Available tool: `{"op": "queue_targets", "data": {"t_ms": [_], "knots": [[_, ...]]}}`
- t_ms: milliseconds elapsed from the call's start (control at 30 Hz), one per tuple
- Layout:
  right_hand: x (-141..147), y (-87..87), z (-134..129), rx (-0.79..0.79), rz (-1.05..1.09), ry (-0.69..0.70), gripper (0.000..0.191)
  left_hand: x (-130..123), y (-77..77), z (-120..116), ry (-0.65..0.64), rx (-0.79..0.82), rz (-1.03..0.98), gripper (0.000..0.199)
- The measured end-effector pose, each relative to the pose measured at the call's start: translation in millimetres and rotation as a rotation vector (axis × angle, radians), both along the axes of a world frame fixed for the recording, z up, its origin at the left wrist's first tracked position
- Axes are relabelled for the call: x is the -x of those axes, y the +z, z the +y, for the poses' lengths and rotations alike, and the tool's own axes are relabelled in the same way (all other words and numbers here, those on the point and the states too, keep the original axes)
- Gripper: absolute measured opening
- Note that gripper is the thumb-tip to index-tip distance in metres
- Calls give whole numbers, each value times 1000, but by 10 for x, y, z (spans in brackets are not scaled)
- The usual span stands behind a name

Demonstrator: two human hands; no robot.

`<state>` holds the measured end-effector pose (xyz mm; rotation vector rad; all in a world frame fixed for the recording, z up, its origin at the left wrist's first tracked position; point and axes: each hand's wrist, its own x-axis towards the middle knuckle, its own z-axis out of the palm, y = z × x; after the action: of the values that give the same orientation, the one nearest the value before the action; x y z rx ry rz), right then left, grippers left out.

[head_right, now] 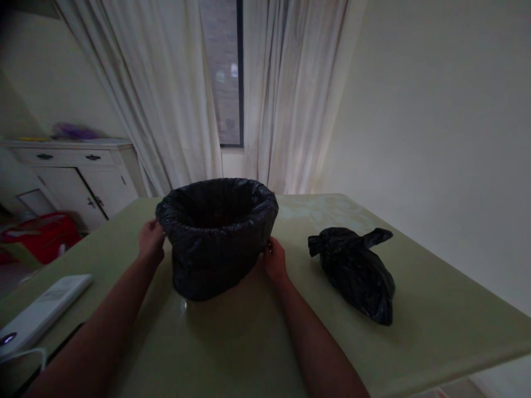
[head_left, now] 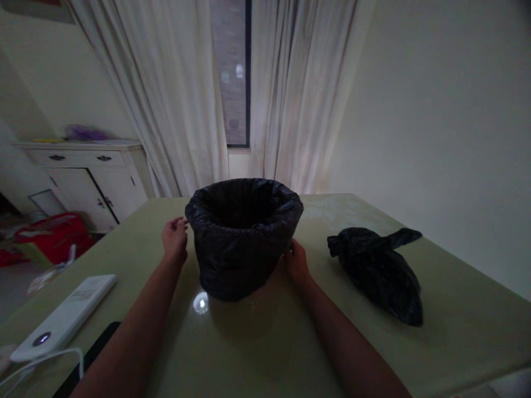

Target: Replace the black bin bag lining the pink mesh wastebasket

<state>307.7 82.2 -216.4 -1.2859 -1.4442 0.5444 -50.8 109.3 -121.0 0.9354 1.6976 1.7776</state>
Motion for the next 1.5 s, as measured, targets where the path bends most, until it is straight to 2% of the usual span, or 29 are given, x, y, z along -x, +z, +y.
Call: {"op": "queue_targets", "data": {"t_ms": [67, 100, 167, 200, 267, 333, 367, 433, 633, 867, 1000, 1100, 1233, 1300, 1400, 1500], "knots": [[8, 2, -1, 2, 22, -8, 37, 7, 320, -86, 79, -133, -25, 27], [14, 6, -5, 2, 27, -10, 36, -16, 501, -186, 45, -242, 27, 32], [27, 20, -20, 0, 30, -12, 34, -101, 861, -483, -148, -450, 214, 43], [34, 29, -31, -3, 34, -12, 33, -156, 1024, -659, -270, -500, 335, 45], [46, 50, -56, -16, 48, -15, 32, -266, 1281, -996, -520, -486, 609, 41], [54, 73, -79, -20, 59, -22, 32, -362, 1426, -1229, -716, -470, 816, 31], [56, 84, -89, -18, 59, -24, 32, -401, 1458, -1292, -772, -463, 891, 27], [56, 104, -102, -10, 52, -27, 32, -458, 1465, -1328, -786, -463, 980, 21], [58, 148, -119, -16, 37, -36, 31, -502, 1400, -1252, -705, -471, 1046, 26], [88, 147, -125, -19, 72, -31, 33, -552, 1463, -1335, -606, -516, 1074, 23], [58, 254, -152, -6, 167, -71, 47, -570, 1478, -1348, -547, -541, 1085, 23], [-37, 524, -182, -11, 284, -115, 63, -534, 1480, -1344, -483, -580, 1081, 20], [-190, 1174, -96, -108, 334, -142, 75, -441, 1480, -1317, -432, -568, 1067, 22], [-235, 1563, 52, -162, 208, -111, 76, -391, 1479, -1296, -412, -546, 1053, 24], [-235, 2094, 377, -212, -120, -42, 62, -319, 1461, -1271, -402, -502, 1032, 31], [-168, 2456, 691, -83, -448, -14, 43, -248, 1410, -1254, -472, -426, 1047, 47]]}}
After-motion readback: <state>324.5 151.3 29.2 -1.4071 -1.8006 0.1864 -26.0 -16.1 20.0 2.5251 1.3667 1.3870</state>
